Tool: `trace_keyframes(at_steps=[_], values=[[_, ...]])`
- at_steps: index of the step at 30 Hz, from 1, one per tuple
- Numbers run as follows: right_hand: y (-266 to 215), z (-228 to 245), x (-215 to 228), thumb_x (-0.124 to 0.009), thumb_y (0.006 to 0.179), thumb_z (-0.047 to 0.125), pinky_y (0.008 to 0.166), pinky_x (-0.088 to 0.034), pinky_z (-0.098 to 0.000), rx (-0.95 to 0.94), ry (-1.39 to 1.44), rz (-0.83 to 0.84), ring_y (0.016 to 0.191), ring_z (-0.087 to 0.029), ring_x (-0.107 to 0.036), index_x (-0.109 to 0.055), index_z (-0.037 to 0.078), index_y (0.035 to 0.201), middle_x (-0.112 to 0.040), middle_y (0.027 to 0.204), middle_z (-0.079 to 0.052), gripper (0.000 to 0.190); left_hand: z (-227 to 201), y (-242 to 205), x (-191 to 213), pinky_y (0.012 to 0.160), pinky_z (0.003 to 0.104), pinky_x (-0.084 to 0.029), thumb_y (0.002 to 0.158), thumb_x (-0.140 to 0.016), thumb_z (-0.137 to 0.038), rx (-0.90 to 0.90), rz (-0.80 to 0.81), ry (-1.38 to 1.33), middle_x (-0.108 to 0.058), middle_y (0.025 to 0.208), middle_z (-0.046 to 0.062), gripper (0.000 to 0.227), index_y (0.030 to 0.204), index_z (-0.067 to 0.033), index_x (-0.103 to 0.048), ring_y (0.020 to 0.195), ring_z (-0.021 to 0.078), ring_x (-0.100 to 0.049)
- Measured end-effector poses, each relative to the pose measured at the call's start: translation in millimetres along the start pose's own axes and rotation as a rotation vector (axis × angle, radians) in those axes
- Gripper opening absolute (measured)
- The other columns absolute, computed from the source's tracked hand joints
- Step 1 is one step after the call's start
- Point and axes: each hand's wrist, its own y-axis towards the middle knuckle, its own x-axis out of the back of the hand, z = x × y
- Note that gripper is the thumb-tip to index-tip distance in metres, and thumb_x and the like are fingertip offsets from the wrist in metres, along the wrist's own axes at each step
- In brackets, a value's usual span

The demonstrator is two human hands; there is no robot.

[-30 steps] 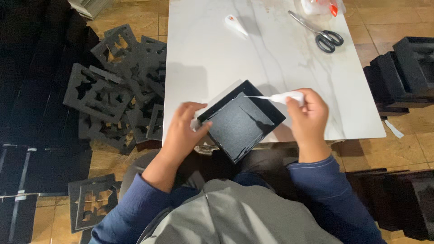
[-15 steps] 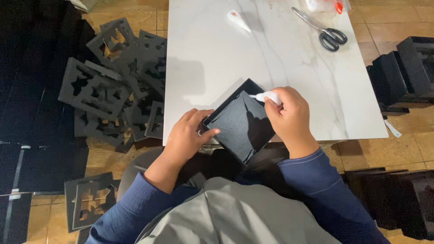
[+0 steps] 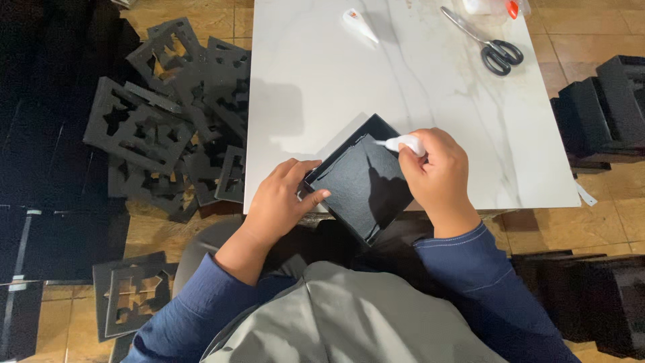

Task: The person assembles decorative frames by placing a cutout insert into a square base. They apply glue from a tube to the edges of the base and press the insert into place, repeating the process for multiple units.

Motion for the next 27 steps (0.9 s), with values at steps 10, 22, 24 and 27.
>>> trace_keyframes(at_steps=[10,22,24,27], values=[[-2.3,-10.1,15.8,-0.065,0.078,-0.004,0.051,-0.044,-0.0263,-0.047,-0.099,0.027,0.051,-0.021,-0.051,-0.058,0.000,0.077,-0.050,0.056,-0.008,0.008,-2.6,1.2,0.9,0.068,0.032,-0.051,0.078,-0.067,-0.033,-0.048,-0.023,0.035,-0.056,0.078,0.010,0.042,0.108,-0.0069,-0.057,0.077,0.0263,-0.060],[-13.2,2.5,66.8,-0.058,0.075,-0.002,0.056,-0.032,-0.0352,-0.229,-0.236,0.143,0.059,-0.023,-0.037,-0.040,0.002,0.063,-0.038,0.059,-0.007,0.022,2.6,-1.8,-3.4,0.072,0.039,-0.045,0.081,-0.057,-0.042,0.017,0.058,-0.001,-0.055,0.094,0.009,0.048,0.115,-0.0087,-0.050,0.088,0.0285,-0.054],[-9.3,11.6,72.6,-0.058,0.076,-0.001,0.056,-0.030,-0.0356,-0.245,-0.273,0.180,0.058,-0.024,-0.034,-0.038,0.002,0.062,-0.035,0.057,-0.007,0.024,2.7,-2.0,-3.5,0.074,0.039,-0.044,0.081,-0.055,-0.042,0.006,0.046,-0.011,-0.055,0.094,0.009,0.048,0.115,-0.0084,-0.050,0.088,0.0289,-0.054],[-12.0,2.5,64.0,-0.058,0.074,-0.003,0.057,-0.034,-0.0354,-0.184,-0.223,0.145,0.060,-0.024,-0.041,-0.049,0.000,0.067,-0.044,0.061,-0.008,0.012,4.3,-2.4,-5.1,0.075,0.039,-0.044,0.081,-0.057,-0.042,0.014,0.049,-0.014,-0.055,0.096,0.009,0.048,0.116,-0.0094,-0.050,0.090,0.0291,-0.054]])
